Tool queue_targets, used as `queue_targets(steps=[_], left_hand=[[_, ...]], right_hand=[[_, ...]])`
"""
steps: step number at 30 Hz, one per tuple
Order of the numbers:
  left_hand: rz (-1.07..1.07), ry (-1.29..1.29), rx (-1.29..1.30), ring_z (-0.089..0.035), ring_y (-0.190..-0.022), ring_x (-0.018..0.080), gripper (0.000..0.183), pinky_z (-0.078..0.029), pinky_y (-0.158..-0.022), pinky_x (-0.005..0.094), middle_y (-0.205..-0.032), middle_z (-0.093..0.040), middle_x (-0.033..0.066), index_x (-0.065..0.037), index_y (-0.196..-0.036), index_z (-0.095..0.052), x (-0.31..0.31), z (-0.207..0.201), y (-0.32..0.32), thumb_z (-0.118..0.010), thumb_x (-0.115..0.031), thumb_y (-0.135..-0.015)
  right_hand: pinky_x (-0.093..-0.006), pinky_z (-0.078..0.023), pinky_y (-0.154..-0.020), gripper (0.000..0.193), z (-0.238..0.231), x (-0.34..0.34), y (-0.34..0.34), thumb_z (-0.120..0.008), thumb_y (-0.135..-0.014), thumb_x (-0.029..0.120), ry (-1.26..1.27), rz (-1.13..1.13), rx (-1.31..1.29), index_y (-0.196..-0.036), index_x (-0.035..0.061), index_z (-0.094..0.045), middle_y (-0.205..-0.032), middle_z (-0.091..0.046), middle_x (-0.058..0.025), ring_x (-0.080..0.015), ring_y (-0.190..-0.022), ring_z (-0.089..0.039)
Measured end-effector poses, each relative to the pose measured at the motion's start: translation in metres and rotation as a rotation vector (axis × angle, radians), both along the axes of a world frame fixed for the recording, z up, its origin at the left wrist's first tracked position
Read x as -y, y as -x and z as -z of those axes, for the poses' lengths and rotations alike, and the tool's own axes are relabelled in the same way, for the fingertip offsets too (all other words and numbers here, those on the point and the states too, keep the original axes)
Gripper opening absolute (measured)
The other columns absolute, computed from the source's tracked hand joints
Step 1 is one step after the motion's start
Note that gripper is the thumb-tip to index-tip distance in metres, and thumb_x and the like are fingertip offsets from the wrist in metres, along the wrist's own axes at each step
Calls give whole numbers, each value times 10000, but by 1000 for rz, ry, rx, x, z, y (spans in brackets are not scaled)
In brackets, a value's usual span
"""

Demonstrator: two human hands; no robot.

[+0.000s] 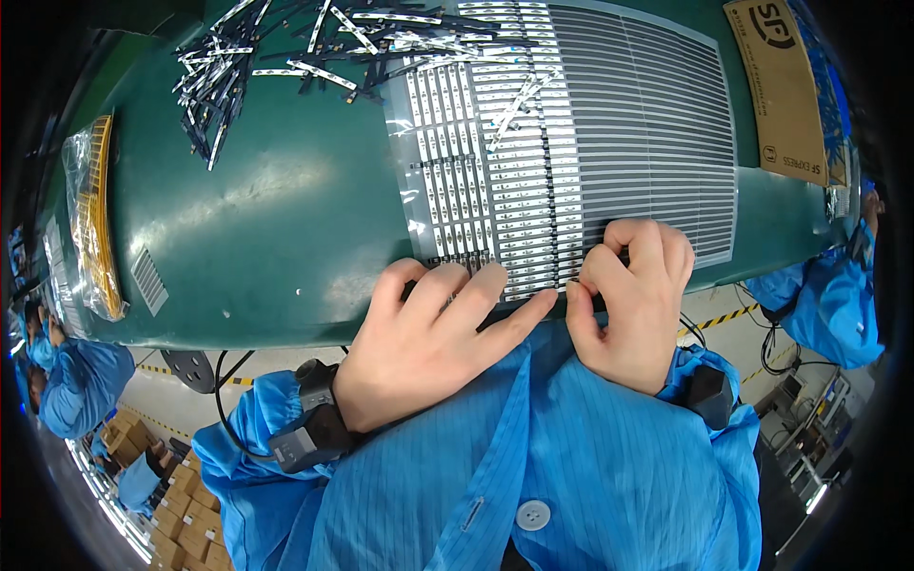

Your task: Placing and aligning small LED strips onto a template grid for assembly.

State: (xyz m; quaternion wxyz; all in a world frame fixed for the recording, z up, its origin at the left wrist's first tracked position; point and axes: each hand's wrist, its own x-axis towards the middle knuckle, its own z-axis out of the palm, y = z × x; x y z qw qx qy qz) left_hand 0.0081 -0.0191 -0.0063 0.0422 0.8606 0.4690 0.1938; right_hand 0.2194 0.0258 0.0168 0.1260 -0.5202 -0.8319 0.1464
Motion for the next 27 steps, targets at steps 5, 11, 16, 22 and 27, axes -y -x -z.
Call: queue_targets(steps=[5, 11, 16, 22, 27], left_hand=[[14, 18, -25, -542, -906, 131, 436, -434, -825, 332, -1096, -586, -13, -252, -1214, -699, 0, -2, -2, -621, -198, -789], [36, 44, -22, -540, -886, 119, 410, -428, -825, 328, -1070, -582, -20, -247, -1189, -704, -6, -7, -10, -622, -202, -791], [44, 58, -36, -536, -874, 115, 399, -427, -823, 328, -1051, -578, -22, -252, -1185, -705, -10, -9, -13, -624, -206, -797], [41, 37, -34, -535, -864, 124, 417, -427, -813, 327, -1042, -576, -21, -260, -1201, -704, -11, -7, -15, -629, -208, -794], [29, 44, -25, -531, -850, 130, 443, -429, -808, 334, -1035, -578, -20, -258, -1226, -701, -8, -3, -14, -621, -196, -795]], right_hand=[[-444, -349, -896, 193, 6, -7, -22, -723, -656, 81, 27, -21, -58, -781, 90, -576, -984, -518, -72, -314, -983, -470], [-469, -370, -934, 220, 12, -4, -40, -704, -646, 51, 37, -87, -251, -846, 94, -621, -1043, -552, -90, -329, -1022, -484], [-471, -392, -925, 248, 17, -4, -45, -724, -637, 53, -11, -179, -270, -873, 101, -666, -1014, -568, -77, -325, -1004, -510], [-400, -393, -848, 262, 16, -11, -34, -802, -622, 82, -8, -177, -313, -843, 122, -667, -936, -594, -14, -243, -904, -559], [-381, -393, -829, 239, 13, -14, -30, -805, -640, 104, -11, -200, -256, -831, 122, -662, -929, -601, -8, -219, -888, -571]])
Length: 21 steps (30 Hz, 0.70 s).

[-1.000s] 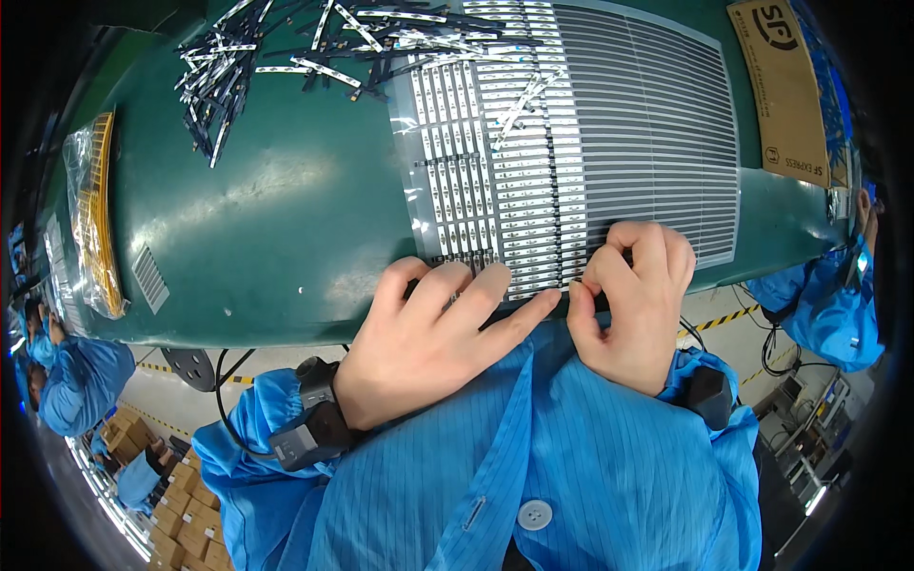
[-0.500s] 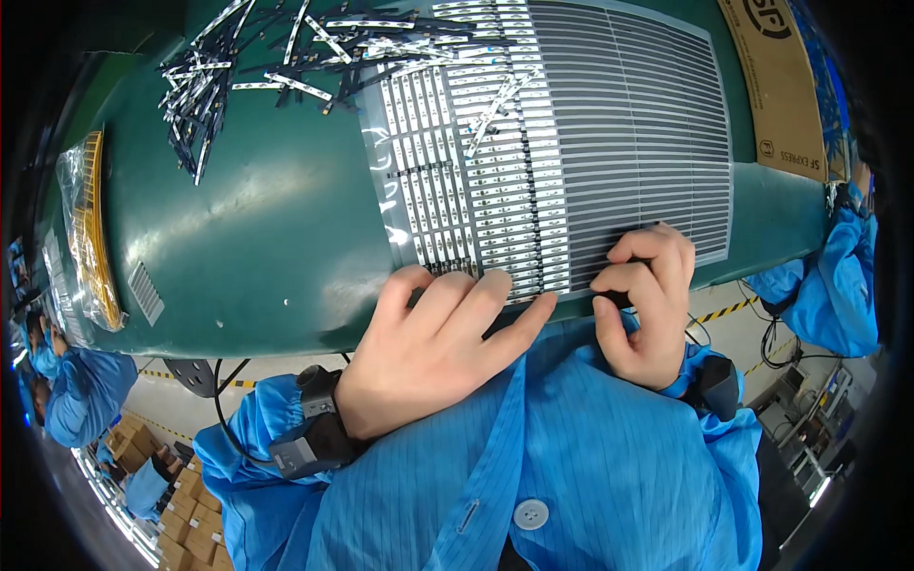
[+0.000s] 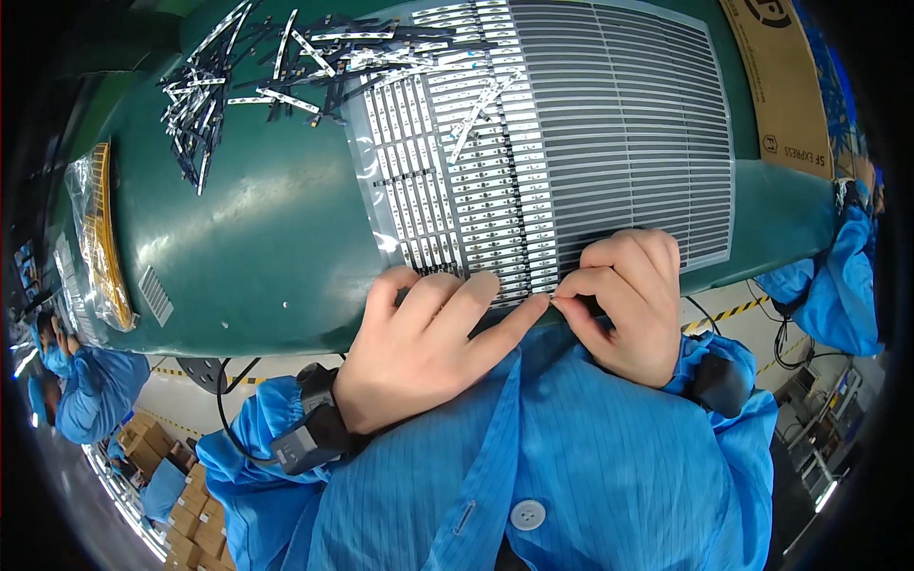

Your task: Placing and aligning small LED strips onto a template grid for assembly.

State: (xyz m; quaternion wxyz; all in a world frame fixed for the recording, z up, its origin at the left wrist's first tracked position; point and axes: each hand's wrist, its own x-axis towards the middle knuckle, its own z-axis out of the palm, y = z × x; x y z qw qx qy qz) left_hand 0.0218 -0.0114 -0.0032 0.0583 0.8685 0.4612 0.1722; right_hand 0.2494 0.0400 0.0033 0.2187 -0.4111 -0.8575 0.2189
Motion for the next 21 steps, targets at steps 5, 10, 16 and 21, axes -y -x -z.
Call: queue_targets(steps=[5, 10, 16, 21], left_hand=[[21, 143, 124, -554, -859, 155, 458, -429, -807, 339, -1028, -586, -7, -208, -1195, -703, -7, -12, 7, -712, -170, -739], [-75, 219, 352, -603, -818, 241, 285, -443, -762, 368, -945, -627, 41, -74, -913, -669, -9, -6, 6, -815, -59, -669], [-148, 196, 298, -606, -814, 228, 247, -448, -752, 359, -911, -609, 27, -92, -879, -673, -7, -9, -2, -805, -44, -676], [-170, 164, 288, -608, -805, 227, 245, -451, -741, 352, -913, -608, 26, -92, -861, -666, -6, -8, -5, -797, -36, -662]], right_hand=[[-383, -413, -814, 219, 2, 3, 4, -795, -652, 102, -49, 21, 19, -821, 115, -657, -911, -603, -12, -223, -872, -582], [-384, -419, -806, 214, 3, 5, 5, -789, -656, 98, -79, 35, 27, -819, 113, -650, -903, -602, -14, -225, -873, -588], [-377, -410, -804, 212, 5, 3, 5, -786, -670, 113, -121, 21, 36, -831, 121, -648, -900, -602, 2, -209, -875, -588], [-386, -380, -830, 223, -7, 0, 4, -797, -672, 132, -106, -16, 132, -838, 134, -648, -895, -601, 23, -179, -874, -587]])
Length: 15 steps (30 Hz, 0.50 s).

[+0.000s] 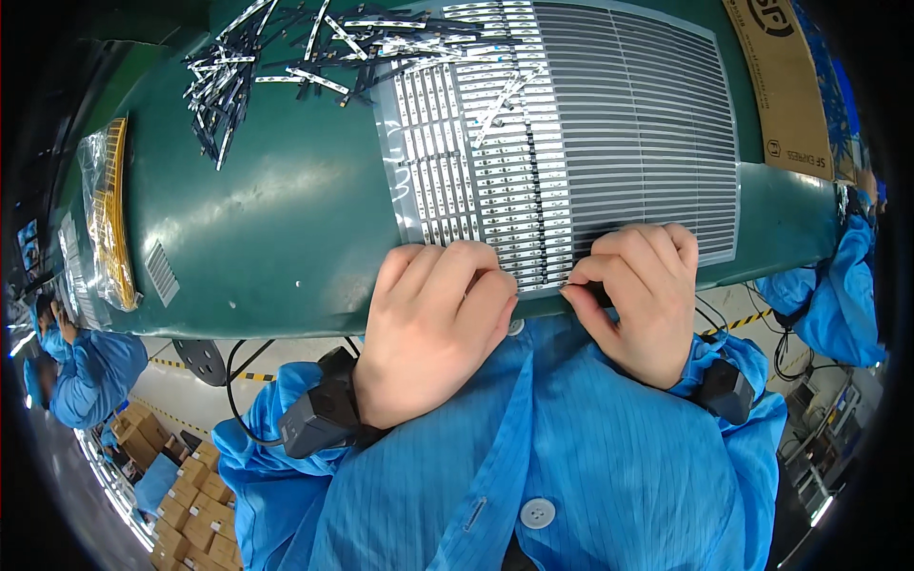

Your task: Placing and aligning small LED strips onto a template grid for assembly.

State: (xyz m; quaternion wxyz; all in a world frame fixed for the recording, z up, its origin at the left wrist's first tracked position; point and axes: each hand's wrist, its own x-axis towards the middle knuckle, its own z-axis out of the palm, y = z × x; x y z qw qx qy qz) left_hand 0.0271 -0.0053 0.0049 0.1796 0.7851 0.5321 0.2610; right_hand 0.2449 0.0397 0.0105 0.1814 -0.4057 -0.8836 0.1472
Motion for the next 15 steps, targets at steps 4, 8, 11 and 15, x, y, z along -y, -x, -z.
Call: queue_targets(steps=[4, 8, 11, 15], left_hand=[[-43, 2, -21, -608, -795, 226, 253, -448, -734, 349, -912, -607, 24, -97, -839, -657, 1, 0, -3, -802, -43, -639], [-53, -21, -19, -607, -787, 220, 252, -445, -727, 345, -908, -606, 21, -100, -827, -653, 1, 3, -5, -801, -48, -630], [-61, -20, -27, -608, -781, 212, 246, -443, -724, 340, -899, -608, 15, -102, -817, -648, 1, 3, -7, -796, -49, -627], [-80, -14, -38, -609, -775, 205, 239, -445, -724, 336, -888, -613, 10, -105, -813, -648, 1, 2, -8, -793, -49, -631]], right_hand=[[-394, -380, -841, 228, 2, -1, 5, -800, -665, 140, -8, -6, 10, -833, 135, -646, -896, -601, 28, -173, -869, -588], [-387, -391, -850, 235, 2, 1, 4, -801, -661, 153, -28, 0, 17, -833, 134, -642, -899, -603, 25, -177, -860, -589], [-387, -399, -853, 235, 4, 3, 3, -799, -661, 154, -45, 0, 11, -835, 134, -642, -901, -603, 19, -183, -858, -589], [-391, -408, -855, 246, 10, 5, 2, -795, -660, 148, -78, -6, -14, -855, 132, -645, -915, -602, 4, -191, -866, -588]])
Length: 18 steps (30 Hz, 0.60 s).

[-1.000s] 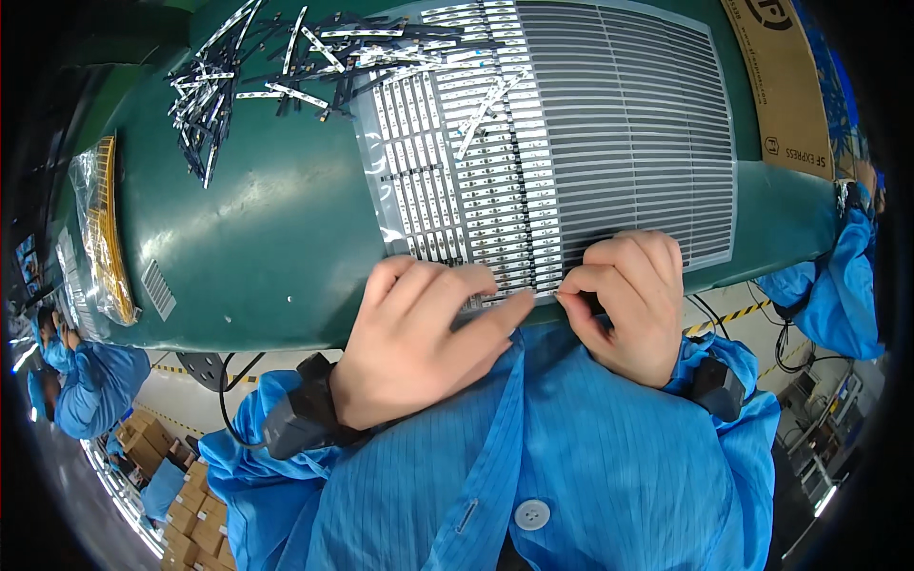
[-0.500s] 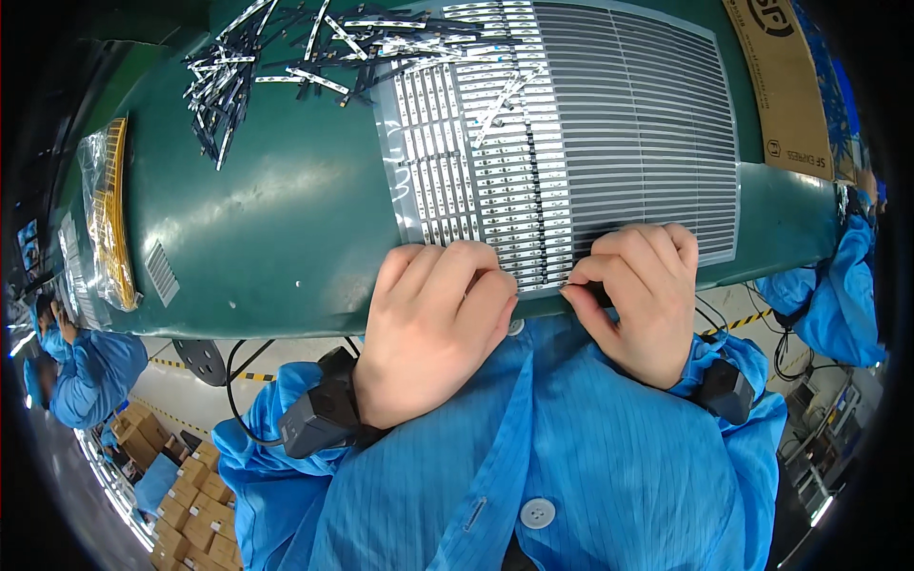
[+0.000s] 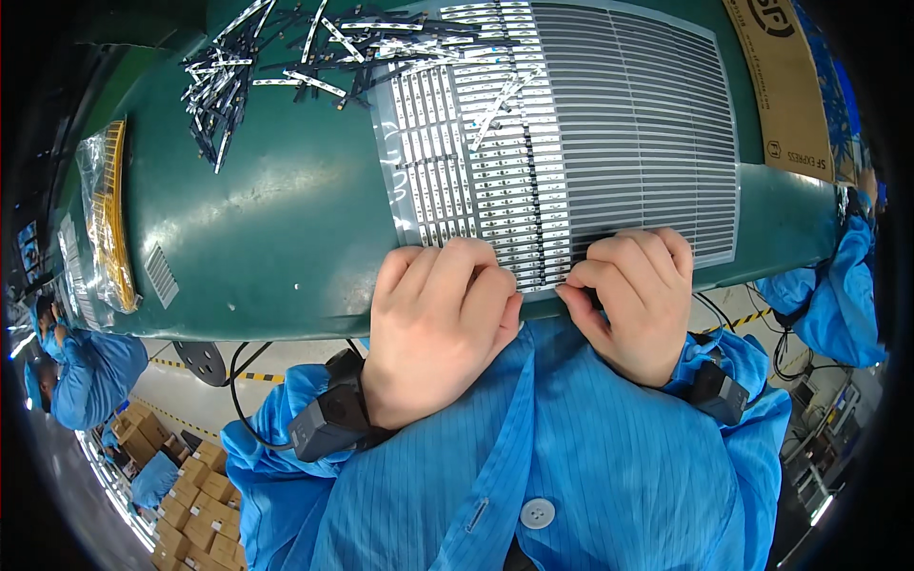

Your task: Placing and aligning small LED strips onto a template grid for assembly.

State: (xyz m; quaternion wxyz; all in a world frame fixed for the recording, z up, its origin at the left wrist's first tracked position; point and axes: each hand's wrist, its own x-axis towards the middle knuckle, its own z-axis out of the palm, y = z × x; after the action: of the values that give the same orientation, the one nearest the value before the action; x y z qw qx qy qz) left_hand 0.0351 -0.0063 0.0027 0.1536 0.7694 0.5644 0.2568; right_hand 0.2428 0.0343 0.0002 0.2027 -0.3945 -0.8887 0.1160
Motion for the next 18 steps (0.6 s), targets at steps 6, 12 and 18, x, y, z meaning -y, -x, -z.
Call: queue_targets(steps=[6, 12, 18], left_hand=[[80, 47, 46, -612, -835, 227, 300, -457, -745, 351, -956, -618, 33, -97, -895, -646, -6, -7, 13, -804, -29, -649], [147, 90, 46, -613, -882, 245, 379, -471, -755, 361, -1026, -609, 63, -81, -991, -623, -10, -10, 23, -800, -8, -664], [93, 227, 183, -623, -825, 251, 372, -490, -756, 361, -1025, -610, 90, -55, -1012, -616, -10, -26, 27, -784, 7, -685]], right_hand=[[-380, -428, -847, 251, -5, -12, -7, -774, -677, 131, 43, -123, 28, -889, 111, -641, -947, -598, -9, -195, -893, -586], [-351, -453, -836, 175, -16, -23, -3, -688, -708, 126, 32, -232, 95, -867, 80, -629, -887, -565, -30, -207, -861, -570], [-337, -478, -802, 170, -15, -23, -2, -599, -674, 127, -62, -316, 127, -821, 44, -621, -839, -549, -57, -220, -822, -566]])
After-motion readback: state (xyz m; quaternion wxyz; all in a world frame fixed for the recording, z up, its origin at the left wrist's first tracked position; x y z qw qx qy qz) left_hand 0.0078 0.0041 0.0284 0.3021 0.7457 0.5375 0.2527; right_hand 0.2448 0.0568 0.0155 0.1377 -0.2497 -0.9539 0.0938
